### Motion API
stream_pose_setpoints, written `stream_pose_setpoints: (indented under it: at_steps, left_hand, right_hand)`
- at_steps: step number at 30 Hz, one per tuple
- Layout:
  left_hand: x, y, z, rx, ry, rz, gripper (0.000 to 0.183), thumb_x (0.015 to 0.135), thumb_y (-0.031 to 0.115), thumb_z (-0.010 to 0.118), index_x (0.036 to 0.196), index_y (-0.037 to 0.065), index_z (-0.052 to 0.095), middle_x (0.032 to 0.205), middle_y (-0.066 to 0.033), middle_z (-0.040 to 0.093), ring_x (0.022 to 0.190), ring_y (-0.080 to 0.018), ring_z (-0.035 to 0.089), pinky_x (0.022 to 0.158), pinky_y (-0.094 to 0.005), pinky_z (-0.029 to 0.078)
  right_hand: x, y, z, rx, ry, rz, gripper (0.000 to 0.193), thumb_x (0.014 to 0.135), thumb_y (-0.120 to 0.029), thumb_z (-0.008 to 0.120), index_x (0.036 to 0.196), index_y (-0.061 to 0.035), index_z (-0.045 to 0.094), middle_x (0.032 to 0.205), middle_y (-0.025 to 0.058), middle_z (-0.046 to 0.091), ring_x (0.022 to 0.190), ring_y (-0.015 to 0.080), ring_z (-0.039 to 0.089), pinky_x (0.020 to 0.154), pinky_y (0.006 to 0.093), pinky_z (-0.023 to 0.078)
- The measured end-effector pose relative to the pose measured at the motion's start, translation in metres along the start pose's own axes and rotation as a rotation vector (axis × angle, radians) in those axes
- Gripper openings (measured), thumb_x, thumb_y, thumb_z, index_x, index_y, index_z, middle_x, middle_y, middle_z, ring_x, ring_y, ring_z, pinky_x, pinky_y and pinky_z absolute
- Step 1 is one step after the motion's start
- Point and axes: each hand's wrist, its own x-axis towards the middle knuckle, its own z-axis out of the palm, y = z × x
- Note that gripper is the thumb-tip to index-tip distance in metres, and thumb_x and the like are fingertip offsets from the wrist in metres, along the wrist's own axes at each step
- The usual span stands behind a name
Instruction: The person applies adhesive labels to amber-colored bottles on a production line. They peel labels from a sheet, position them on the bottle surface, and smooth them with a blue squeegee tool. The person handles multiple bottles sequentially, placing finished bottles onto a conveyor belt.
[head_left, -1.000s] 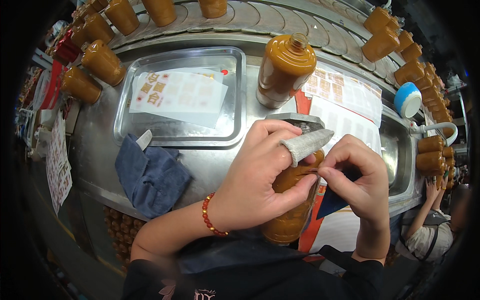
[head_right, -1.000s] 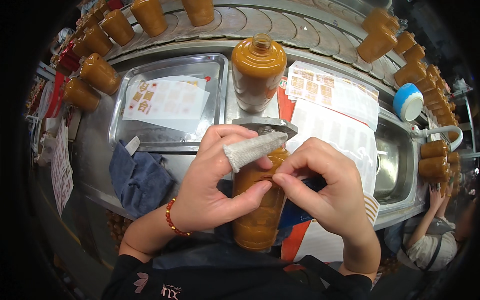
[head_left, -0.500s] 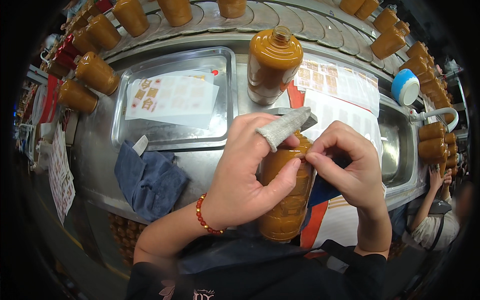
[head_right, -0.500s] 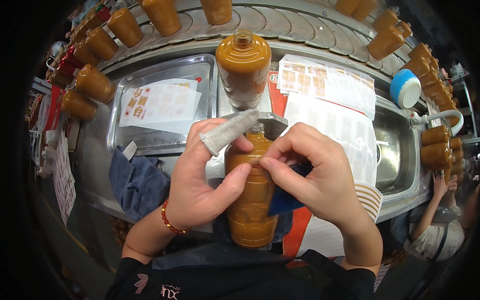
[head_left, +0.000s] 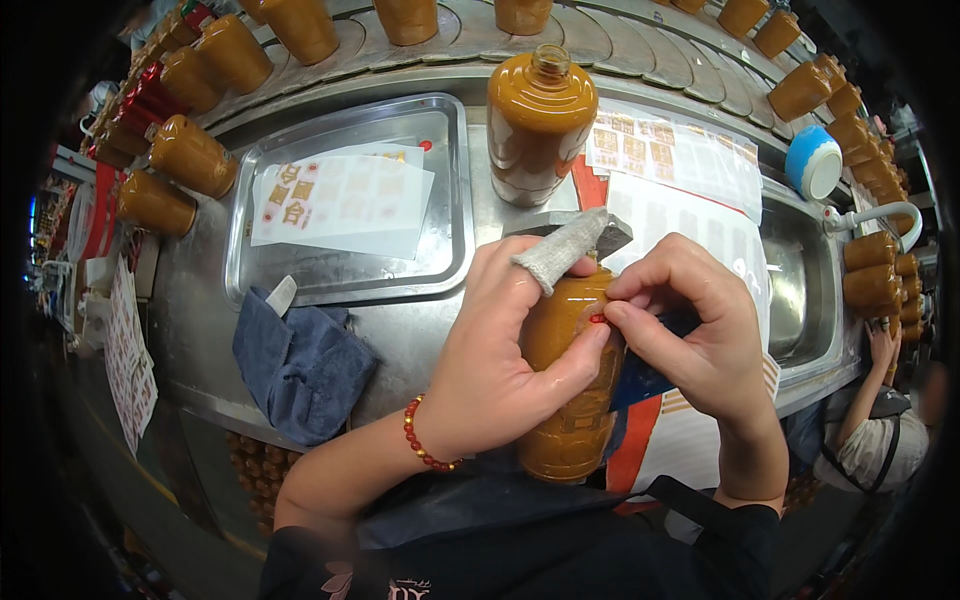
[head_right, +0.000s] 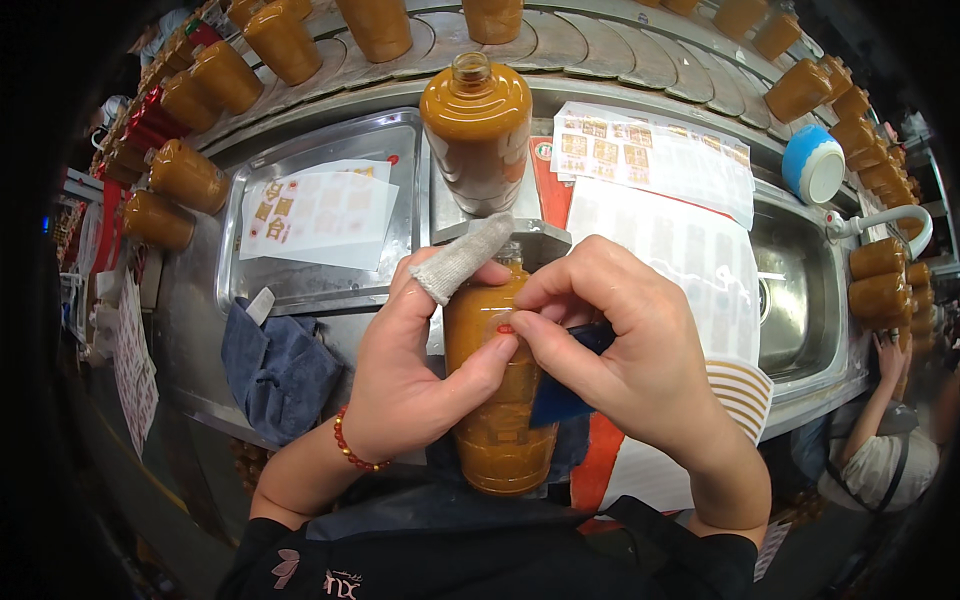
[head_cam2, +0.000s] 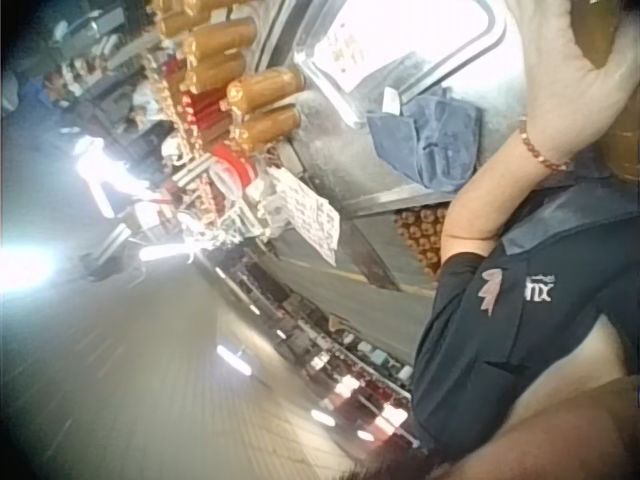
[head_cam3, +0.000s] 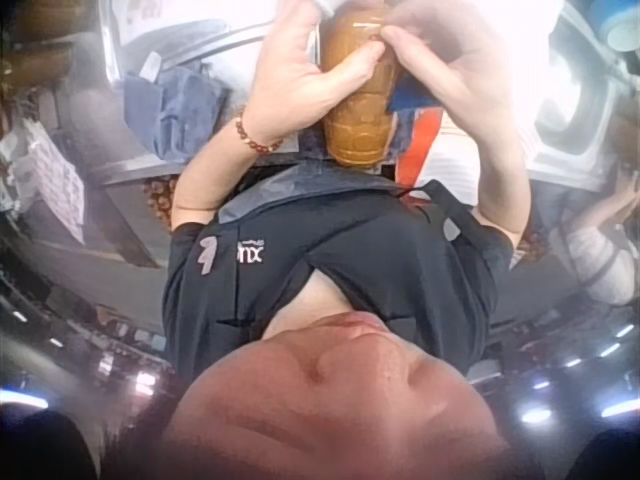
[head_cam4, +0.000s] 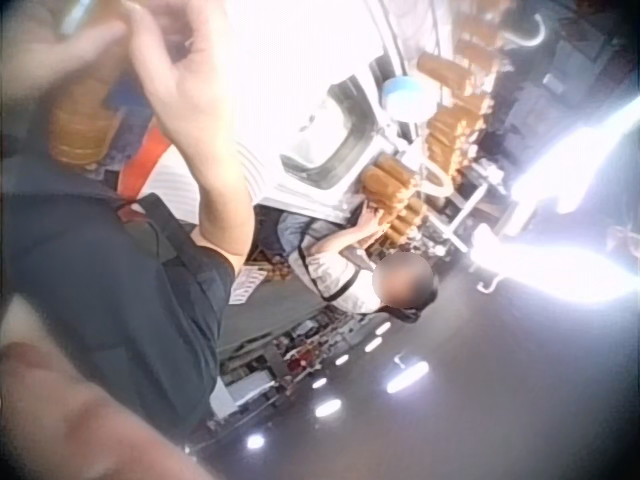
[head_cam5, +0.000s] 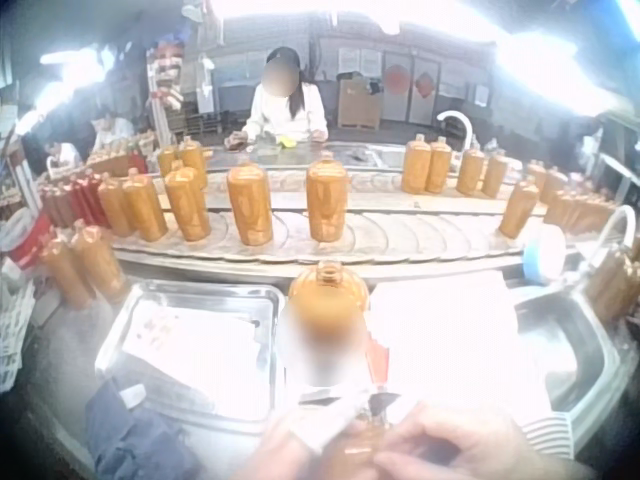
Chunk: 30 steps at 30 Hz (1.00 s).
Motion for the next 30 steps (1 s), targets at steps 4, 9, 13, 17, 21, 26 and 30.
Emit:
stream_pose_setpoints:
  at_steps: [4, 9, 13, 17, 21, 26, 30]
  left_hand:
    - [-0.003, -0.006, 0.006, -0.181, 0.033, -0.088, 0.042, 0.088, 0.009, 0.073, 0.127, 0.002, 0.06, 0.121, -0.0117, 0.059, 0.119, -0.0289, 0.051, 0.106, -0.0377, 0.04]
    - [-0.004, -0.005, 0.006, -0.263, 0.038, -0.14, 0.037, 0.092, 0.009, 0.07, 0.127, 0.002, 0.06, 0.123, -0.0108, 0.06, 0.121, -0.0267, 0.052, 0.108, -0.037, 0.039]
    - [-0.005, -0.002, 0.009, -0.339, 0.046, -0.219, 0.036, 0.093, 0.009, 0.069, 0.128, 0.003, 0.06, 0.124, -0.0106, 0.06, 0.122, -0.0258, 0.052, 0.109, -0.0367, 0.039]
    - [-0.007, -0.002, 0.006, -0.395, 0.031, -0.291, 0.041, 0.095, 0.007, 0.067, 0.134, 0.002, 0.056, 0.127, -0.0101, 0.059, 0.125, -0.0233, 0.051, 0.111, -0.0357, 0.038]
    - [-0.006, -0.005, -0.004, -0.262, -0.127, -0.268, 0.061, 0.099, -0.002, 0.06, 0.156, 0.0, 0.037, 0.137, -0.0076, 0.054, 0.131, -0.0159, 0.051, 0.114, -0.0341, 0.039]
    - [-0.009, -0.006, -0.003, -0.233, -0.14, -0.247, 0.063, 0.098, -0.002, 0.062, 0.155, 0.0, 0.036, 0.138, -0.0079, 0.053, 0.13, -0.0164, 0.051, 0.114, -0.0341, 0.04]
    - [-0.008, -0.006, -0.007, -0.238, -0.164, -0.244, 0.064, 0.097, -0.002, 0.063, 0.155, 0.0, 0.036, 0.139, -0.0085, 0.052, 0.13, -0.0172, 0.052, 0.113, -0.0346, 0.04]
  right_hand:
    - [-0.001, 0.002, -0.003, 0.054, 0.033, 0.108, 0.02, 0.088, -0.001, 0.076, 0.107, -0.0004, 0.07, 0.088, 0.001, 0.06, 0.072, 0.0058, 0.057, 0.065, 0.0193, 0.047]
    - [-0.006, 0.007, -0.004, 0.331, -0.005, 0.265, 0.033, 0.09, -0.002, 0.076, 0.121, -0.0012, 0.065, 0.086, -0.0057, 0.055, 0.072, -0.0012, 0.05, 0.064, 0.0153, 0.041]
    - [-0.009, 0.012, 0.002, 0.368, -0.02, 0.288, 0.04, 0.09, -0.001, 0.077, 0.127, -0.001, 0.062, 0.083, -0.0074, 0.052, 0.071, -0.0026, 0.049, 0.064, 0.014, 0.04]
    - [-0.008, 0.015, 0.002, 0.456, -0.038, 0.332, 0.042, 0.089, -0.001, 0.077, 0.128, -0.0005, 0.061, 0.083, -0.0076, 0.05, 0.072, -0.0024, 0.048, 0.065, 0.0134, 0.04]
    - [-0.008, 0.014, -0.001, 0.543, -0.041, 0.368, 0.044, 0.089, -0.001, 0.078, 0.129, -0.0005, 0.061, 0.083, -0.0077, 0.048, 0.073, -0.0024, 0.048, 0.067, 0.0132, 0.04]
    - [-0.008, 0.017, 0.001, 0.508, -0.059, 0.353, 0.046, 0.088, 0.0, 0.078, 0.13, -0.0005, 0.06, 0.083, -0.0079, 0.046, 0.074, -0.0022, 0.048, 0.068, 0.0131, 0.04]
    - [-0.007, 0.015, -0.002, 0.51, -0.077, 0.37, 0.047, 0.088, 0.0, 0.079, 0.131, -0.0005, 0.06, 0.083, -0.0082, 0.046, 0.074, -0.0022, 0.048, 0.068, 0.0131, 0.04]
